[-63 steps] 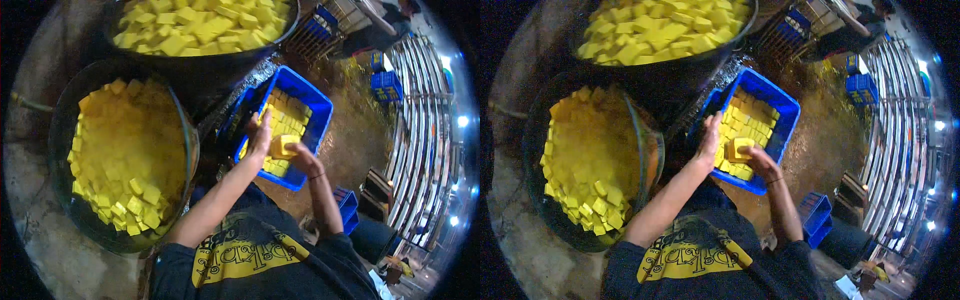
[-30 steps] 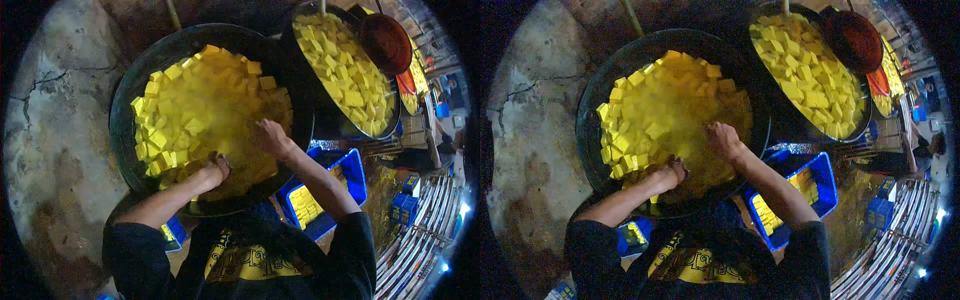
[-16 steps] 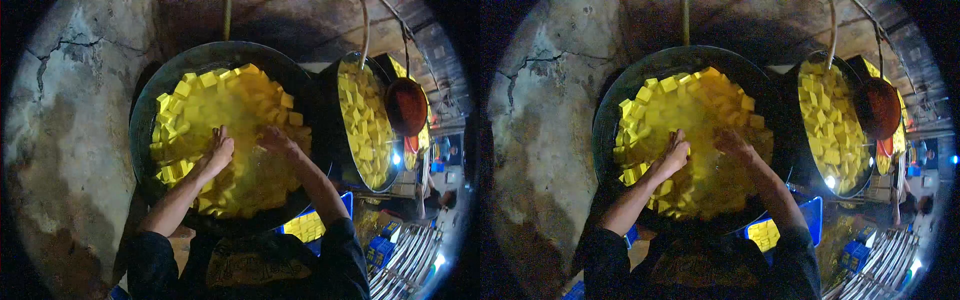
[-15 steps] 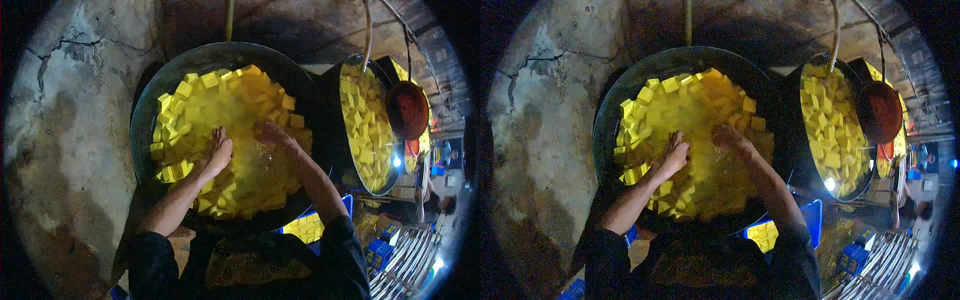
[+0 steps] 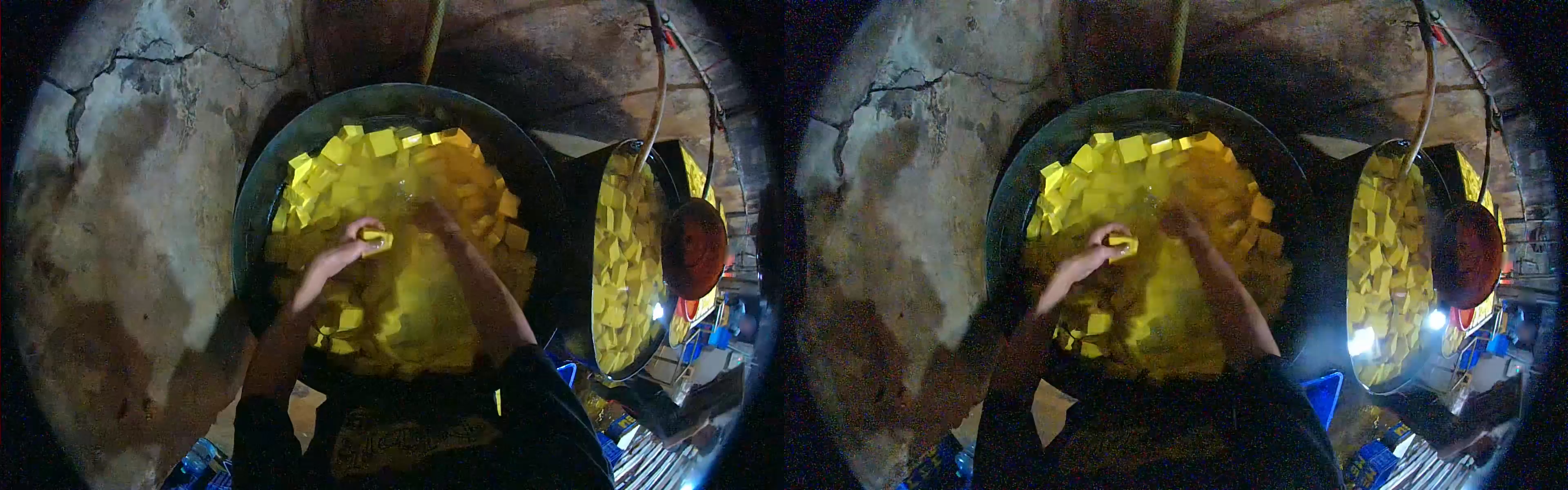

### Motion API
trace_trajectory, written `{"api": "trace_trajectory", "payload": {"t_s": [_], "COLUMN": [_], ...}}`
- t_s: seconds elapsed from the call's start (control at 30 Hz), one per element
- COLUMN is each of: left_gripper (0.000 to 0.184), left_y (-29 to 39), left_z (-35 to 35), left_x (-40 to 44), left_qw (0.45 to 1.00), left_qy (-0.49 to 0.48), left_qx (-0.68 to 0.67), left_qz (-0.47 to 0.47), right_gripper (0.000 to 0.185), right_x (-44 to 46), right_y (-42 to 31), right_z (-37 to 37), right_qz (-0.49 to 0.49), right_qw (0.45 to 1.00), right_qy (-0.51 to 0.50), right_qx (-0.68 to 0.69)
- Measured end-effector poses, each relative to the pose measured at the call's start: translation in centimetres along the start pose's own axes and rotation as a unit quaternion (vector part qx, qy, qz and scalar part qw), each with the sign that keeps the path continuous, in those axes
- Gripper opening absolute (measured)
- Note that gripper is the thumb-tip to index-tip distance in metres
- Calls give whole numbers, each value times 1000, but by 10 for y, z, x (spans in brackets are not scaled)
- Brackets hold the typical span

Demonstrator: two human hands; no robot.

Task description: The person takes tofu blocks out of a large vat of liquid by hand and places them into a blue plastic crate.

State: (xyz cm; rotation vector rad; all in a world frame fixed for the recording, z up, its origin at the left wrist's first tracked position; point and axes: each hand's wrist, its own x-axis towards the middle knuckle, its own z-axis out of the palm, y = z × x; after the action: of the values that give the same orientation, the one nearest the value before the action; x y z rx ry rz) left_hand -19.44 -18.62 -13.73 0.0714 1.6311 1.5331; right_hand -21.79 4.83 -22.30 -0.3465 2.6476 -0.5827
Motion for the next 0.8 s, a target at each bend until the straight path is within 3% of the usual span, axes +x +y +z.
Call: {"api": "trace_trajectory", "payload": {"t_s": [0.03, 0.13, 0.17, 0.23, 0.3, 0.37, 0.4, 0.47, 0.5, 0.53, 0.57, 0.6, 0.67, 0.7, 0.73, 0.77, 0.8], "left_gripper": [47, 33, 31, 41, 50, 54, 52, 53, 55, 41, 41, 37, 28, 28, 27, 27, 29], "left_y": [-12, -38, -36, -29, -65, -83, -93, 2, 53, 51, 23, -21, -12, -10, -13, -15, 6], "left_z": [-9, -3, 2, 19, 23, 35, 41, 80, 100, 101, 103, 108, 111, 115, 121, 126, 132], "left_x": [6, 26, 29, 38, 68, 83, 100, 41, 9, 13, 36, 75, 70, 67, 66, 65, 48], "left_qw": [990, 987, 985, 945, 938, 930, 912, 885, 862, 864, 865, 853, 760, 761, 680, 586, 657], "left_qy": [-32, 34, 55, 144, 158, 118, 172, 207, 227, 206, 202, 186, 35, 30, -41, -110, -21], "left_qx": [-136, -139, -137, -292, -306, -331, -357, -418, -449, -456, -455, -486, -634, -634, -720, -793, -752], "left_qz": [1, 67, 90, -32, -38, 111, 104, -3, -53, -61, -60, 32, 140, 137, 133, 124, 57], "right_gripper": [30, 33, 32, 31, 31, 33, 34, 40, 38, 36, 36, 35, 34, 33, 33, 33, 35], "right_x": [-18, -63, -74, -85, -105, -123, -126, -121, -118, -115, -117, -120, -124, -123, -123, -119, -111], "right_y": [1, 19, 26, 39, 8, -32, -42, -58, -64, -71, -73, -72, -84, -95, -104, -99, -84], "right_z": [-17, -31, -19, -13, -56, -99, -106, -100, -102, -104, -105, -106, -108, -108, -107, -90, -63], "right_qz": [-21, -54, -100, -144, -123, -99, -87, -89, -54, -13, -10, 4, 21, 50, 80, 86, 46], "right_qw": [999, 993, 963, 907, 889, 854, 831, 823, 893, 943, 944, 916, 884, 933, 956, 954, 959], "right_qy": [-4, -3, 105, 213, 123, 33, -11, 40, 74, 99, 103, 119, 136, 193, 243, 247, 277], "right_qx": [38, 109, 227, 334, 424, 509, 549, 559, 442, 316, 314, 383, 448, 301, 146, 145, 47]}}
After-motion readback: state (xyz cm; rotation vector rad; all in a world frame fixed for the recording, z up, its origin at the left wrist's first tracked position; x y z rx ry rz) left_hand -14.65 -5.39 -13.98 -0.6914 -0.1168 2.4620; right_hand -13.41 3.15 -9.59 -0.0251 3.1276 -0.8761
